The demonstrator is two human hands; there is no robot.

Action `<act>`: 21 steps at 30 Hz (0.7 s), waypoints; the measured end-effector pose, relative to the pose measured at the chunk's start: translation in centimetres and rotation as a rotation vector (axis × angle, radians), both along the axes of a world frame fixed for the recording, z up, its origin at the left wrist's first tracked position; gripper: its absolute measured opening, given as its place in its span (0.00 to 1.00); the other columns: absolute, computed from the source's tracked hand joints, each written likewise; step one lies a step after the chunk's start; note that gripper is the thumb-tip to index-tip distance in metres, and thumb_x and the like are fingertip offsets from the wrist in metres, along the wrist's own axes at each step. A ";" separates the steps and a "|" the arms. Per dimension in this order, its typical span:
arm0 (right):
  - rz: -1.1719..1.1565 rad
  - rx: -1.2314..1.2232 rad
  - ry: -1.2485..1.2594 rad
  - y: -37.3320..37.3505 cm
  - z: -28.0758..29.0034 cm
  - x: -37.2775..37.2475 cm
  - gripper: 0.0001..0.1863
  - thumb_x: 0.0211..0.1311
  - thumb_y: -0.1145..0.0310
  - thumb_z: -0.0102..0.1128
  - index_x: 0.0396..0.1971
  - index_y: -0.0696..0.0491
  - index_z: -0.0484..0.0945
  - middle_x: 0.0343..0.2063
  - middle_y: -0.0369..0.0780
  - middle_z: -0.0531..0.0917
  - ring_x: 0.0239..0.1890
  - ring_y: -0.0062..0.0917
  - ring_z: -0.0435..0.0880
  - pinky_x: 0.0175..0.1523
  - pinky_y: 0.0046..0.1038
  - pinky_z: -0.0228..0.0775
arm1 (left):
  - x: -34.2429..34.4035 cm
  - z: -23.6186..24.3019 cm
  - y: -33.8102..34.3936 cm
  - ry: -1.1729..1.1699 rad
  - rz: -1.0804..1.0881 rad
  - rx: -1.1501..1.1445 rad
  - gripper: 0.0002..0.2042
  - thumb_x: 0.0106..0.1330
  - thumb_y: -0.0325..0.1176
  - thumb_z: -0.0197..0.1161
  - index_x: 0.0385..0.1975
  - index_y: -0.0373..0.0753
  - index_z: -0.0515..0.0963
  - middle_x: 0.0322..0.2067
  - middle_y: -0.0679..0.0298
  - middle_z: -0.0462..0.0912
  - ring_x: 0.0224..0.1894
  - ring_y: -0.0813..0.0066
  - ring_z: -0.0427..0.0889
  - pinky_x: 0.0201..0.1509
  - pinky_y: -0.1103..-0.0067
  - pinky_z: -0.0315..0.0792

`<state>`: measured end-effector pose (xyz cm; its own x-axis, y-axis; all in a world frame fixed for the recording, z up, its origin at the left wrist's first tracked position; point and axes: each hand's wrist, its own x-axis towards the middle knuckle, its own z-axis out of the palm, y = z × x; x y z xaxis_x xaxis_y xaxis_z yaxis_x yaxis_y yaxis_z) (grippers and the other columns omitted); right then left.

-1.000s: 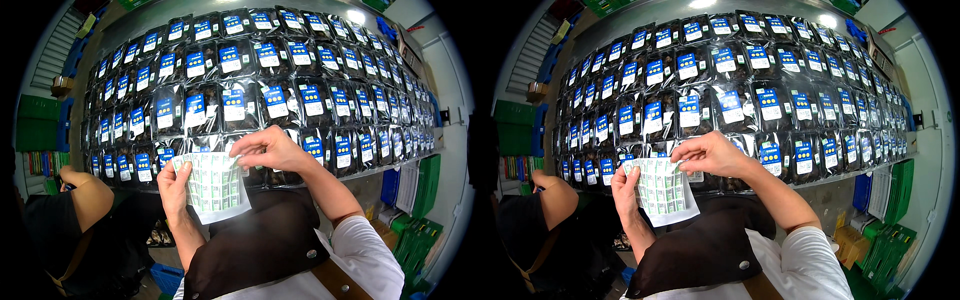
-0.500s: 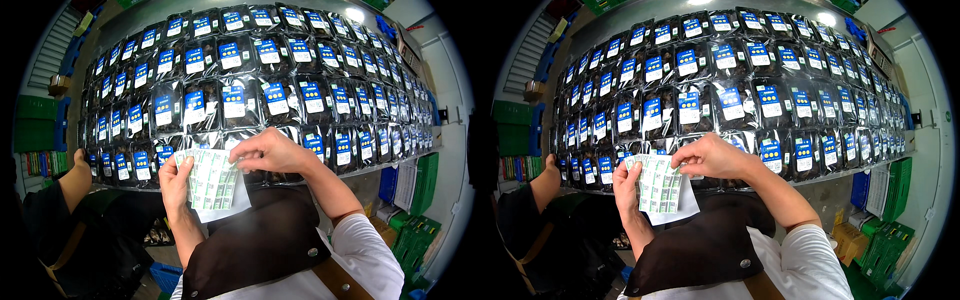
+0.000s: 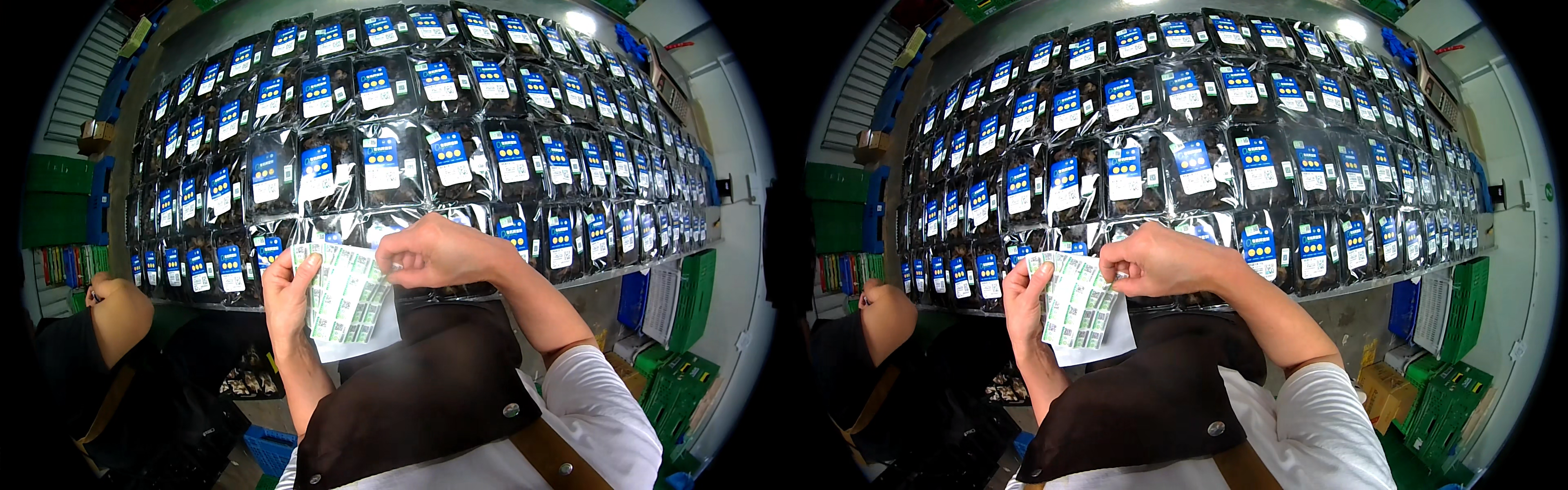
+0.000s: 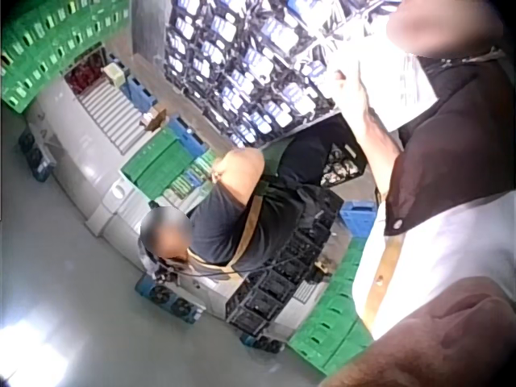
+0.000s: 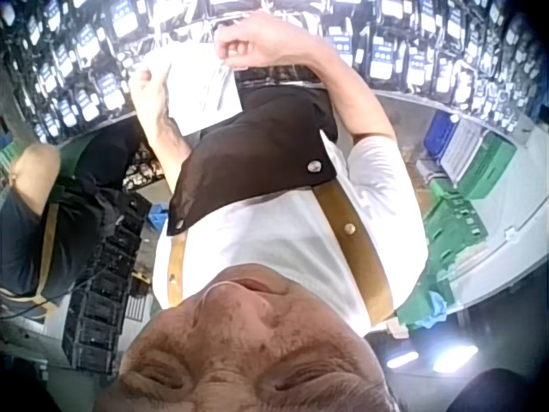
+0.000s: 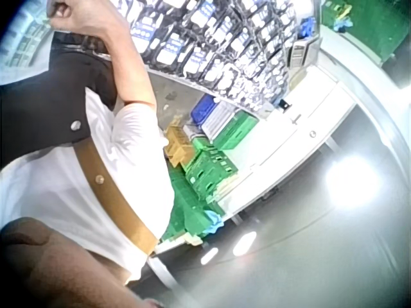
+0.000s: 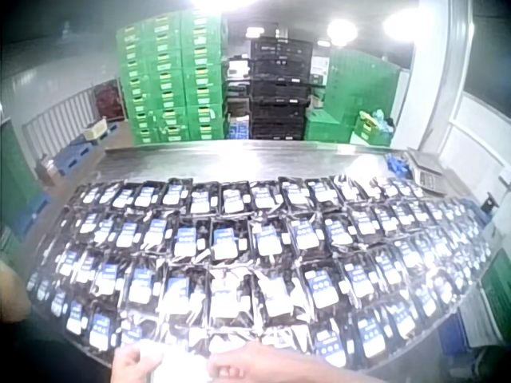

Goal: The person applies small green labels to vacuum-sealed meat packages arranged on a metal table, then transfers the labeled packages into black plastic crates. The person handles the packages one at a time, peels labels from a sheet, and places them on the packaging before moving the items into crates.

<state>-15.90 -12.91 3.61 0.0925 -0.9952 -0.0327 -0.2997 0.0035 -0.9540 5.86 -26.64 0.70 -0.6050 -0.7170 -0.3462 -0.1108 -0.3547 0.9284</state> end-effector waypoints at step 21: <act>-0.058 0.122 -0.152 -0.1 -0.3 -0.3 0.12 0.50 0.74 0.67 0.36 0.57 0.79 0.21 0.38 0.81 0.22 0.20 0.82 0.30 0.22 0.73 | 0.0 -0.9 -1.0 -0.036 -0.033 0.039 0.06 0.63 0.27 0.61 0.36 0.32 0.79 0.31 0.61 0.84 0.29 0.81 0.81 0.36 0.83 0.75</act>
<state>-16.24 -12.97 3.28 0.0480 -0.9886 -0.1429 -0.1480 0.1345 -0.9798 5.83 -27.60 -0.20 -0.6151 -0.6822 -0.3953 -0.1560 -0.3861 0.9092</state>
